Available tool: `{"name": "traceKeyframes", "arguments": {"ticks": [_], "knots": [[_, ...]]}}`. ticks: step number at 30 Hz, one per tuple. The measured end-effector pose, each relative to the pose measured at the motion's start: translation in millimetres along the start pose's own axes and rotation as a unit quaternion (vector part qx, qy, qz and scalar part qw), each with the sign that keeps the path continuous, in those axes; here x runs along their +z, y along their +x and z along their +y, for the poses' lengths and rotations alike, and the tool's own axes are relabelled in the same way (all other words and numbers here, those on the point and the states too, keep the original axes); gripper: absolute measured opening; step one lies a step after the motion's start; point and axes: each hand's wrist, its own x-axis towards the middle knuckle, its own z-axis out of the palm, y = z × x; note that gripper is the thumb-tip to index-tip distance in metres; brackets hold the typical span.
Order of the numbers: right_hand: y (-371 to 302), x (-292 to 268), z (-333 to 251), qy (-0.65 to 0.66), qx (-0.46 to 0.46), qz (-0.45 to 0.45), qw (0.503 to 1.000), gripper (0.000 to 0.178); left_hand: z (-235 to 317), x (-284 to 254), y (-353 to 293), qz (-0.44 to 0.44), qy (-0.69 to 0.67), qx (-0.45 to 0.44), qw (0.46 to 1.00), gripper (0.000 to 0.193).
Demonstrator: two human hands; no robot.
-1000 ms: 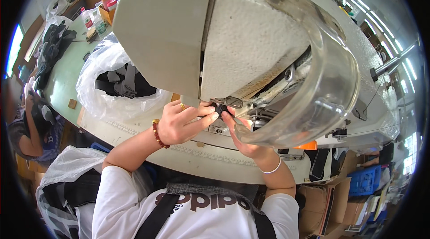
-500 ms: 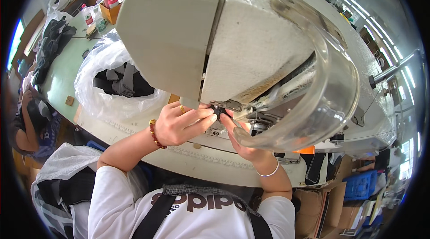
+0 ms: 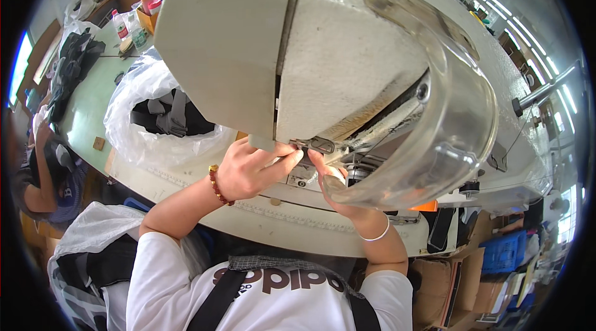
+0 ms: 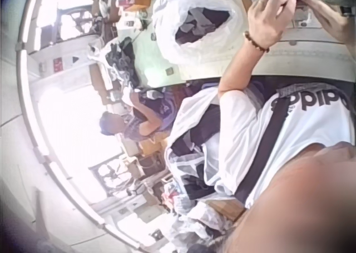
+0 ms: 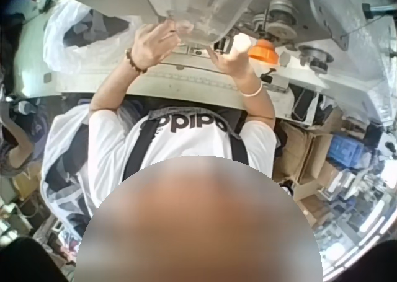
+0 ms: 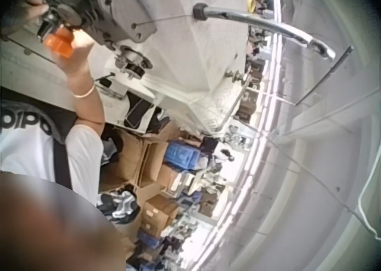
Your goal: Using an industrial sewing machine to stitch together black and grey shoe components in a manufacturing environment.
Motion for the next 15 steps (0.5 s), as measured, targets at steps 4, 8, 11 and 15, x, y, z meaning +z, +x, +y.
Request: {"name": "traceKeyframes", "arguments": {"ticks": [4, 8, 11, 15], "knots": [[-1, -7, -7, -0.054, -0.090, -0.006, 0.994, 0.051, -1, -1, 0, -0.006, 0.071, 0.035, 0.997, 0.033], [13, -9, -18, -0.681, -0.198, -0.199, 0.676, 0.051, 0, -4, 1, 0.004, 0.079, 0.033, 0.996, 0.036], [19, -5, -13, -0.740, -0.107, -0.251, 0.615, 0.050, 2, -5, 2, 0.001, 0.070, 0.014, 0.997, 0.037], [4, 5, 14, -0.942, -0.288, -0.004, -0.173, 0.049, 3, -6, 0, -0.012, 0.035, -0.017, 0.999, 0.040]]}}
